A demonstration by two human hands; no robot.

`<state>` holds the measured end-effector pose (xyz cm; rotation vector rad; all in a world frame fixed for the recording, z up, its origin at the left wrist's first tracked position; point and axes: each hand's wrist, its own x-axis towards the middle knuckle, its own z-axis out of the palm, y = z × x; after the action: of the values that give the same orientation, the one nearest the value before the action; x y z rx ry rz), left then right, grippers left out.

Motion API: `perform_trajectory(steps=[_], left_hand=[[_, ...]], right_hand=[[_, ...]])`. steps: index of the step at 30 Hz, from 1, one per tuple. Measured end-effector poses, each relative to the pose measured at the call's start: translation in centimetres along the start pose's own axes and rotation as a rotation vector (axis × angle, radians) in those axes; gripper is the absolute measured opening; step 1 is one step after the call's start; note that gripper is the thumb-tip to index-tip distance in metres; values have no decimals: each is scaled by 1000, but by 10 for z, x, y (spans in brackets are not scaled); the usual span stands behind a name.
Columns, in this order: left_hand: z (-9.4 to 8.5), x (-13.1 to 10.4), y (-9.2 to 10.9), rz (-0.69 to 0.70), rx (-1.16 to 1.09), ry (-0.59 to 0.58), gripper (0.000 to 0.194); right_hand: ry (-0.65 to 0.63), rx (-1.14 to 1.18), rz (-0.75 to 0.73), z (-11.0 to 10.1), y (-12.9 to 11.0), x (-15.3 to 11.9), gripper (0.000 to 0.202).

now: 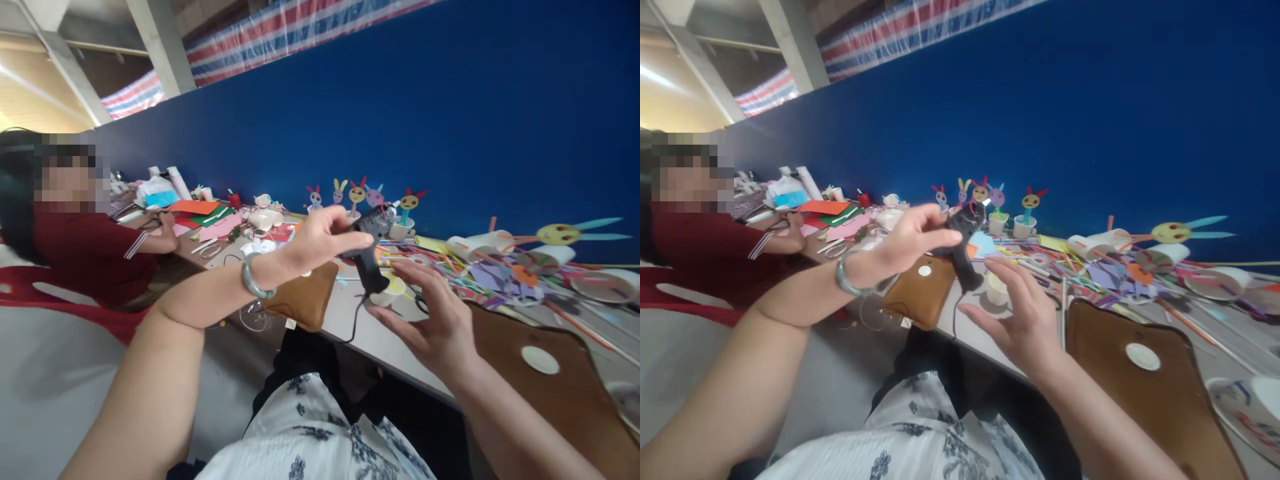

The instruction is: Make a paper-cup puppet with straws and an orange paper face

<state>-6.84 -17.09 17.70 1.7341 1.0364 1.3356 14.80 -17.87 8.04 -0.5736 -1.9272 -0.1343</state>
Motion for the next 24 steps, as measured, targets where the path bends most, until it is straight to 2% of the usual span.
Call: perform_trajectory(steps=[2, 4, 6, 9, 12, 15, 18, 21, 24], left_hand=[[21, -4, -14, -83, -126, -81, 41], [38, -8, -29, -154, -240, -141, 42], [52, -15, -44, -149, -287, -96, 44], [70, -26, -62, -168, -382, -117, 47], [82, -36, -72, -227, -528, -138, 52], [90, -42, -78, -303, -655, -144, 53], [96, -48, -84, -357, -643, -69, 44], [101, -52, -89, -404, -640, 6, 37], [102, -55, -93, -429, -665, 17, 34]], right_hand=[[19, -100, 65, 6, -3, -7, 66], [47, -193, 122, 10, 0, -17, 61], [55, -245, 151, 10, 5, -30, 54], [13, -211, 243, 5, 12, -47, 48], [-8, 14, 482, -1, 14, -58, 43], [21, 426, 739, -4, 11, -60, 31], [63, 758, 920, -5, 4, -58, 28], [143, 900, 1059, -7, -2, -55, 33], [176, 961, 1113, -9, -3, -56, 35]])
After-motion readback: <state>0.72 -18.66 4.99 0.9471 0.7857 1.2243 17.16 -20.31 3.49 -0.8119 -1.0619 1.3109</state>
